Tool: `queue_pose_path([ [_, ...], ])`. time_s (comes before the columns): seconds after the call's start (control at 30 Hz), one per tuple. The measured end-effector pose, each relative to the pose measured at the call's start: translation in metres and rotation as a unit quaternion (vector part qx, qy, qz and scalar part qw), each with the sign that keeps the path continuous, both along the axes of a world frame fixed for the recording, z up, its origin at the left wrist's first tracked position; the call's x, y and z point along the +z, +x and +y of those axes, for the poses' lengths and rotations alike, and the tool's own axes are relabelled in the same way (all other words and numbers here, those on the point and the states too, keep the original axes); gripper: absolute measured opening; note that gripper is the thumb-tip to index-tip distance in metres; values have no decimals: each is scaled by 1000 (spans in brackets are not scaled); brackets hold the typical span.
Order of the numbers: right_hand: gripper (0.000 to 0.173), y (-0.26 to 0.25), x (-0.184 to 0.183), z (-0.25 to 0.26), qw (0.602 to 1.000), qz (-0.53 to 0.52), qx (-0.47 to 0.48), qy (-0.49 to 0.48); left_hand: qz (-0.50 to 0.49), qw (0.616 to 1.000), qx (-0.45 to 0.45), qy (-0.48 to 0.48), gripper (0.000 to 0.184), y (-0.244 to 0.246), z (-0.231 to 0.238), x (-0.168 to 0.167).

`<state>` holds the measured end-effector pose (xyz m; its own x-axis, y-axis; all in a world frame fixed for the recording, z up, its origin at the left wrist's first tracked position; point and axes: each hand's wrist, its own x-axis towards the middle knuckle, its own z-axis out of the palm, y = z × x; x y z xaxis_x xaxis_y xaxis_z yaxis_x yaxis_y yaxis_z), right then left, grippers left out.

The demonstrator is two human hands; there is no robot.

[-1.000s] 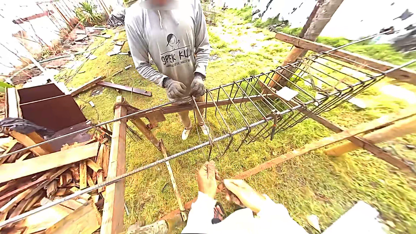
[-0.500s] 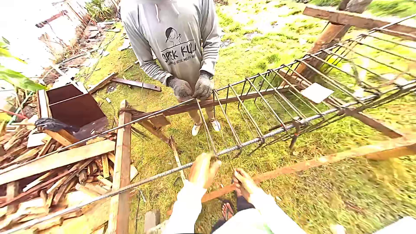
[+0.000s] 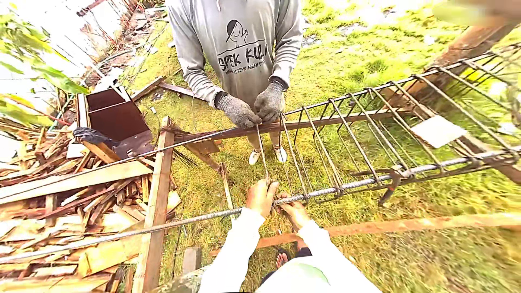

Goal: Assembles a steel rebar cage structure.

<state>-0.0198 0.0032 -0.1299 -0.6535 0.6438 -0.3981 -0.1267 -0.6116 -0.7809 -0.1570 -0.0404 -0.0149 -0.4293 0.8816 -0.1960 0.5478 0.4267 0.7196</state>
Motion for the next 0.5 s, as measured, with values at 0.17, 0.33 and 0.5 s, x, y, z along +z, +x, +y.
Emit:
queue_pose_path([
  [0.17, 38, 19, 10, -16, 986, -72, 62, 140, -61, 994, 83, 40, 31, 16, -23, -4],
  [0.33, 76, 7, 10, -34, 916, -218, 40, 335, -189, 946, 221, 145, 19, 34, -41, -20],
  [0.5, 64, -9, 3, -39, 877, -277, -7, 392, -167, 937, 249, 181, 19, 47, -56, -23],
])
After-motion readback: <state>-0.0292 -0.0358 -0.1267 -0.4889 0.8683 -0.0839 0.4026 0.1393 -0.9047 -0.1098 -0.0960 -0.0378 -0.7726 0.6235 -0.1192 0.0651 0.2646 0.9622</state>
